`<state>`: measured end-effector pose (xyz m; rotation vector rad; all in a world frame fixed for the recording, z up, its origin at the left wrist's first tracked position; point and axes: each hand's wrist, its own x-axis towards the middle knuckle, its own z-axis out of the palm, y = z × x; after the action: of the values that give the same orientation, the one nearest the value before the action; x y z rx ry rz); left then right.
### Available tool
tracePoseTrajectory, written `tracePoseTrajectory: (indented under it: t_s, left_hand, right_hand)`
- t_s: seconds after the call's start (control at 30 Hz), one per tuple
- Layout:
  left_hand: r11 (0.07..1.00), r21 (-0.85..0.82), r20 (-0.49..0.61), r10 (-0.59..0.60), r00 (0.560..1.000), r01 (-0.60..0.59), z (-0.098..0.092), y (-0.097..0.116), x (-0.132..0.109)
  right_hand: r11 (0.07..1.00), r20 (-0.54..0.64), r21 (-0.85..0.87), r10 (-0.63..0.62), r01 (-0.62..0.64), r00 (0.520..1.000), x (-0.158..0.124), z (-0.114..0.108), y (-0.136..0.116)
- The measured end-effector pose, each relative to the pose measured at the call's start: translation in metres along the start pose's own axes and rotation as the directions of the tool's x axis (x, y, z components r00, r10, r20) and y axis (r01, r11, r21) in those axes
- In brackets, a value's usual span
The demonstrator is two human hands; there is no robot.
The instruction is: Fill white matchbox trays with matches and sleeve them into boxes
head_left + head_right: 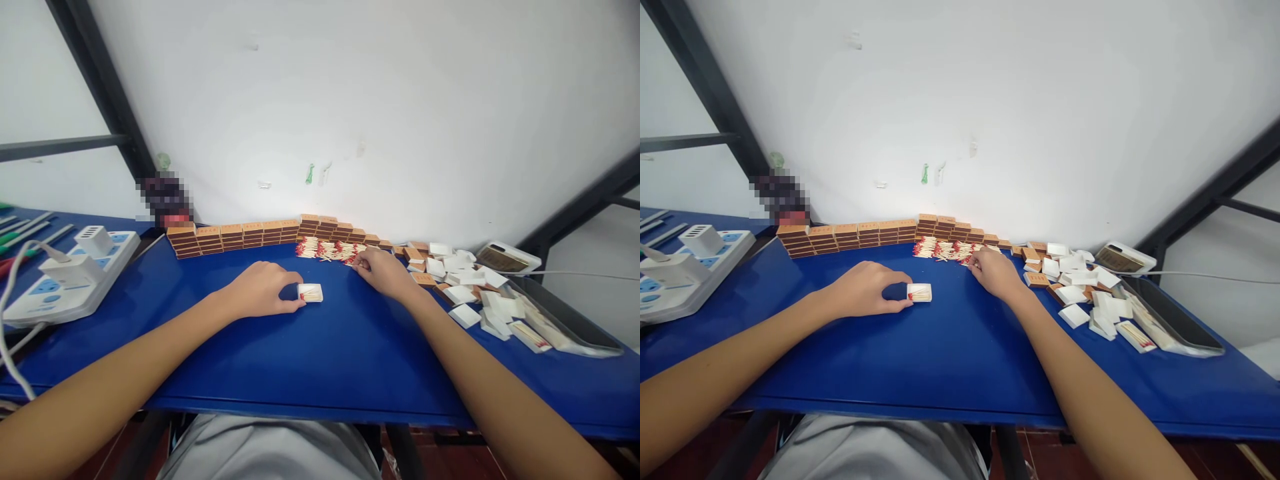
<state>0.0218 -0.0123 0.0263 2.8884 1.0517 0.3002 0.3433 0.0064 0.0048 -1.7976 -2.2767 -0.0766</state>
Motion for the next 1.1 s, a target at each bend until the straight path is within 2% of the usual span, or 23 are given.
tracePoseTrajectory:
  t_s: [0.93, 1.1]
  left_hand:
    - [1.0, 0.011, -0.01, 0.002, 1.0, -0.002, -0.0011, 0.0004, -0.0001]
    - [1.0, 0.011, -0.013, 0.002, 1.0, -0.002, -0.0008, 0.0001, -0.0002]
  right_hand:
    - [0.992, -0.005, 0.112, -0.066, 0.066, 0.998, 0.0012, 0.0009, -0.0013]
    - [0.998, 0.037, 0.06, -0.038, 0.036, 0.999, 0.0019, 0.0019, 0.0009]
